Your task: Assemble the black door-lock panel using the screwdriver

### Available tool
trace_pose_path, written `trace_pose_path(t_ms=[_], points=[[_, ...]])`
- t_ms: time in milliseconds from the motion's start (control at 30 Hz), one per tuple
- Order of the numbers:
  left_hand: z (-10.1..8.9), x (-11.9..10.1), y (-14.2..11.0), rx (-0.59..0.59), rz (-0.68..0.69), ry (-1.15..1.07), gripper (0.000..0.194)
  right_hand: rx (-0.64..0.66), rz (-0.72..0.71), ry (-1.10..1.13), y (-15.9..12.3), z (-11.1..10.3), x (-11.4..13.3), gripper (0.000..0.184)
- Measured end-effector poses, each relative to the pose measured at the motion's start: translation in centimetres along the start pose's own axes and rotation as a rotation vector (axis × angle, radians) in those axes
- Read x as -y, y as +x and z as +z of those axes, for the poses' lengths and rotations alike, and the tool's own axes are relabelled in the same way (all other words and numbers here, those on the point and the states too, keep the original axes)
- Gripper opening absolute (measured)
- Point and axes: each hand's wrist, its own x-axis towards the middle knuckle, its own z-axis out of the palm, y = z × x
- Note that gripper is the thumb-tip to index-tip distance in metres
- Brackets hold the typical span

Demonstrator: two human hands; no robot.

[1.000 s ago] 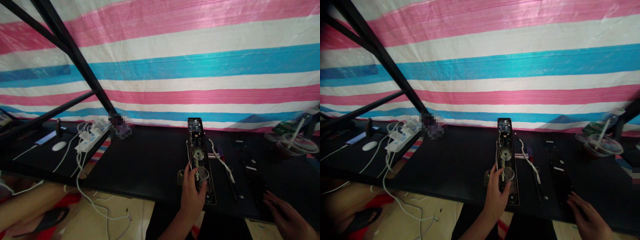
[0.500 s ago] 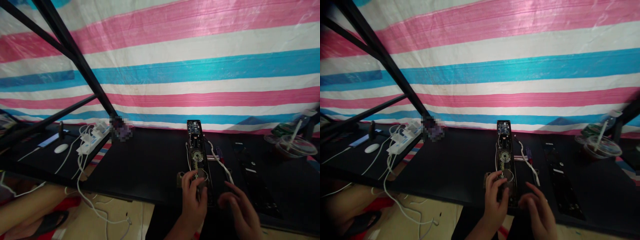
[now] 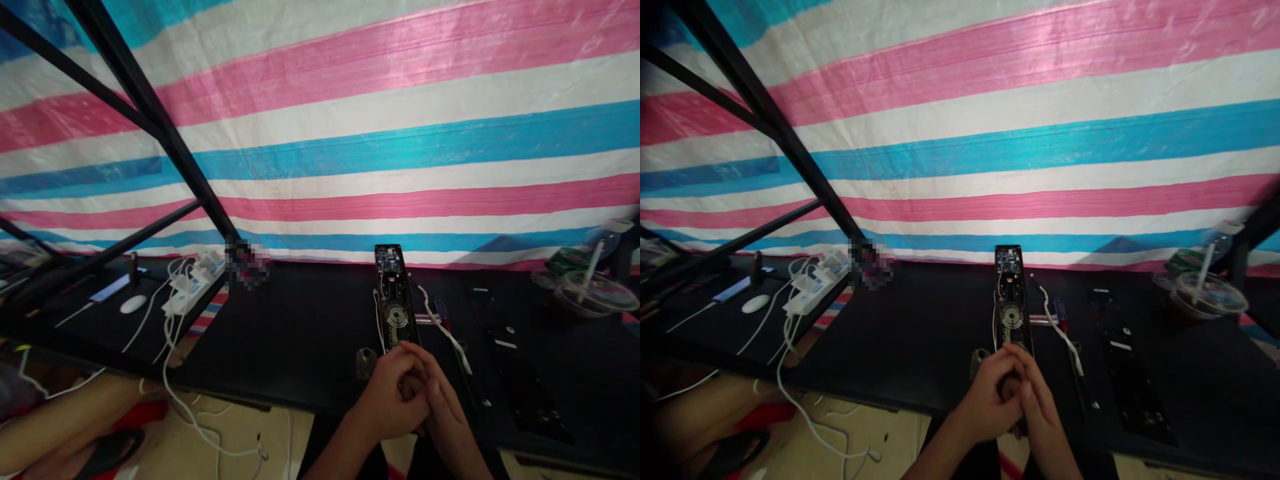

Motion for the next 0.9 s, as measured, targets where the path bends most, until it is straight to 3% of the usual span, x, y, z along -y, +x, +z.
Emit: trace_pose_path(t_ms=[100, 233, 367, 533, 900], points=[[0.7, 0.4, -0.5, -0.027, -0.043, -0.042, 0.019, -0.02, 0.076, 0.057, -0.4, 0.0, 0.0, 0.064], [1.9, 1.2, -1.2, -0.03, -0.173, -0.119, 0.018, 0.049, 0.159, 0.099, -0.9, -0.4, -0.1, 0.073], [2.4, 1.5, -1.7, -0.032, -0.255, -0.234, 0.02, 0.034, 0.133, 0.069, -1.3, -0.4, -0.6, 0.071], [2.7, 1.2, -1.8, -0.066, -0.179, -0.321, 0.019, -0.009, 0.123, 0.167, -1.9, 0.0, -1.9, 0.057], [3.9, 2.0, -1.7, -0.226, -0.064, -0.254, 0.013, -0.069, 0.194, 0.258, -2.1, -0.3, -2.1, 0.056]])
